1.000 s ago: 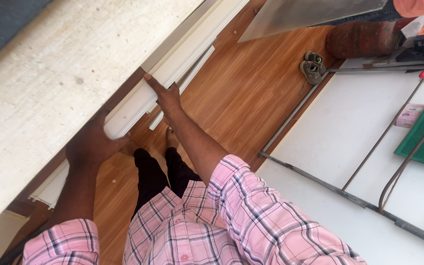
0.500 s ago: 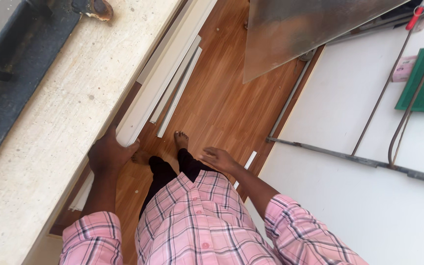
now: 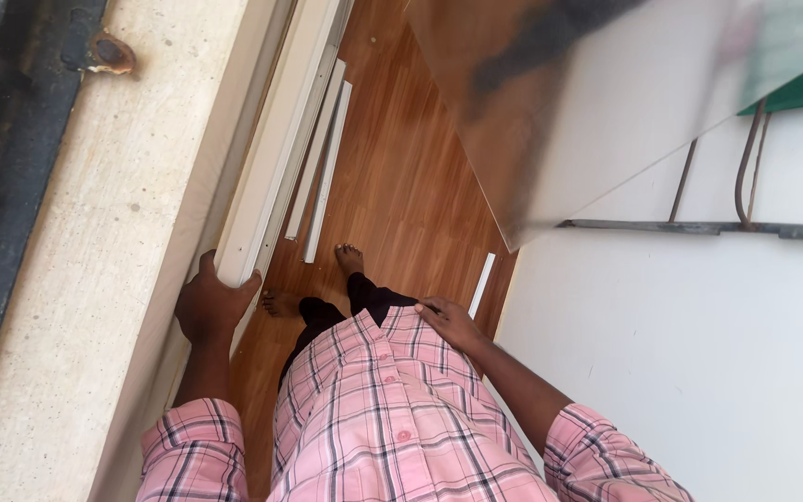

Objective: The person unpacks a plastic bag, then assembles a white window frame using a rubber mallet and a utility knife. They fit frame pieces together, tap them into place, and trim excess material. A second person assists by holding a glass pane.

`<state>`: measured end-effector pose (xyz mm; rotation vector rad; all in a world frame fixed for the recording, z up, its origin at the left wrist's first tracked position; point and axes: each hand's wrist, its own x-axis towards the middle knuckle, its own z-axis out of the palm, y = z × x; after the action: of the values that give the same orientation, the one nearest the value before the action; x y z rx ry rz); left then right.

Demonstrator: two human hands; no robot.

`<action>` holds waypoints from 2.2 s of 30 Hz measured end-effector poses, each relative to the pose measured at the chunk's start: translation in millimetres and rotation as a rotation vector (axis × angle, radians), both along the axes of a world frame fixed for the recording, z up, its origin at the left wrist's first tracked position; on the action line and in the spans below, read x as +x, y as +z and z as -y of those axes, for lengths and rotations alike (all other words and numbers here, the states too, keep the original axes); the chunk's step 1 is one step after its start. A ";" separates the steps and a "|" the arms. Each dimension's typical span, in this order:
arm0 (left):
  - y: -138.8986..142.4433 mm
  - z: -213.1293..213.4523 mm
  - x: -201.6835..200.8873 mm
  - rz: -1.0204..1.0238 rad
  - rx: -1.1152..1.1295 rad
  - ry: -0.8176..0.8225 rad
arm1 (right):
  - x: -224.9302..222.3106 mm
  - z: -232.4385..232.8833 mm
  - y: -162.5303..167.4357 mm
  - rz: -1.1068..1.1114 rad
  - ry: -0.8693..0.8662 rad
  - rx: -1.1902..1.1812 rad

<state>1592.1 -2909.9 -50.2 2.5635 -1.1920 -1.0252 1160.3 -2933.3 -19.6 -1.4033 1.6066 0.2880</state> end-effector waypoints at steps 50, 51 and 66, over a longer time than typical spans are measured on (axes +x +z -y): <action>-68.4 20.3 -43.0 0.363 0.153 0.187 | 325.1 274.0 -38.1 0.069 1.941 -0.741; -71.8 25.6 -46.6 0.389 0.180 0.213 | 330.3 280.8 -43.3 0.077 1.972 -0.736; -121.6 56.4 -117.3 0.734 -0.030 0.402 | 246.9 382.7 -63.4 0.375 1.512 -0.547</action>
<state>1474.9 -2966.3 -171.8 3.0633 -0.7049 0.0358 1407.2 -3316.0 -83.0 -2.6841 0.0242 0.3991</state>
